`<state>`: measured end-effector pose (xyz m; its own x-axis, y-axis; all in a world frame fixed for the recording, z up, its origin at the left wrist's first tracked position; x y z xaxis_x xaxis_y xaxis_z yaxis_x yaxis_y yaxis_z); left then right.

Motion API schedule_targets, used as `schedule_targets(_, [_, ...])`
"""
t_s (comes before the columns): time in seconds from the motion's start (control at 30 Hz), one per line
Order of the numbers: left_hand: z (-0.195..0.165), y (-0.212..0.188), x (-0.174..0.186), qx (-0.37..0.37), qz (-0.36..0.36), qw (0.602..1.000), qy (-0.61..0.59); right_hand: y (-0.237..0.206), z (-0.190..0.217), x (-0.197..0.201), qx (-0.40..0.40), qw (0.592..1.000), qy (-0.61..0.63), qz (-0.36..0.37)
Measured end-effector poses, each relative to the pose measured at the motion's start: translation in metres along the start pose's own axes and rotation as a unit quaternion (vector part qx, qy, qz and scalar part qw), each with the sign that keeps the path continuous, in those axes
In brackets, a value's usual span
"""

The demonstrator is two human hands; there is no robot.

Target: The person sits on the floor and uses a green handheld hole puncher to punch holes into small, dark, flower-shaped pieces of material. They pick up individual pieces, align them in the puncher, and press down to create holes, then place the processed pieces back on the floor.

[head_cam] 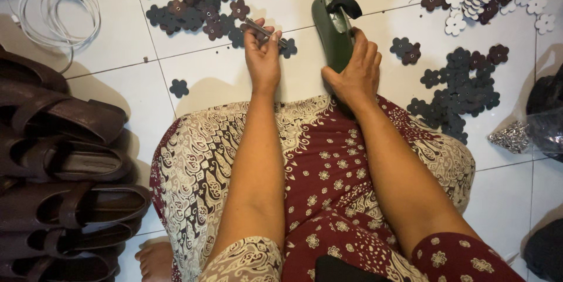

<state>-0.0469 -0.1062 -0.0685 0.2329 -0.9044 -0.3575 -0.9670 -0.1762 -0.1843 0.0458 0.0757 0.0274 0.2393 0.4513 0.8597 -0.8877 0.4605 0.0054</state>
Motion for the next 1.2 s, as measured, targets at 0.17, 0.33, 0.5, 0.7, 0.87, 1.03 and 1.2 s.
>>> schedule_targets(0.17, [-0.003, -0.003, -0.001, 0.003, -0.005, 1.0, 0.025, 0.003, 0.0, -0.001, -0.014, 1.0, -0.013, 0.02])
schedule_targets(0.33, [-0.007, -0.006, -0.003, -0.023, 0.021, 0.999, 0.04, 0.003, 0.0, -0.002, -0.022, 0.999, -0.022, 0.027])
schedule_targets(0.5, [-0.012, -0.012, -0.004, -0.051, 0.037, 0.995, 0.075, 0.001, -0.001, -0.002, -0.004, 1.0, -0.017, 0.009])
schedule_targets(0.7, [-0.026, -0.026, -0.011, -0.114, 0.075, 0.979, 0.149, -0.001, -0.002, -0.002, 0.015, 1.0, -0.002, -0.014])
schedule_targets(0.87, [-0.041, -0.041, -0.019, -0.147, 0.086, 0.952, 0.253, 0.0, -0.002, -0.002, 0.008, 1.0, 0.013, -0.014])
schedule_targets(1.03, [-0.057, -0.047, -0.027, -0.172, 0.077, 0.941, 0.283, 0.002, 0.005, 0.01, 0.009, 0.998, 0.063, -0.029])
schedule_targets(1.2, [-0.062, -0.053, -0.028, -0.116, 0.08, 0.95, 0.278, -0.012, 0.018, 0.046, 0.138, 0.966, 0.191, -0.107])
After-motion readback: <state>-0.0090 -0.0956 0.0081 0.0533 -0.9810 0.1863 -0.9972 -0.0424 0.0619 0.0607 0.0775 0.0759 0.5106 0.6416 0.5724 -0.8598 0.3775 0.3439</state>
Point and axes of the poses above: each hand's wrist, its own y-axis towards the middle knuckle, its own x-axis out of the back of the hand, z = x × y, the point moved 1 cm from there along y, towards the middle knuckle, and after that the axes turned 8 degrees about -z, right-handed, at the moved point
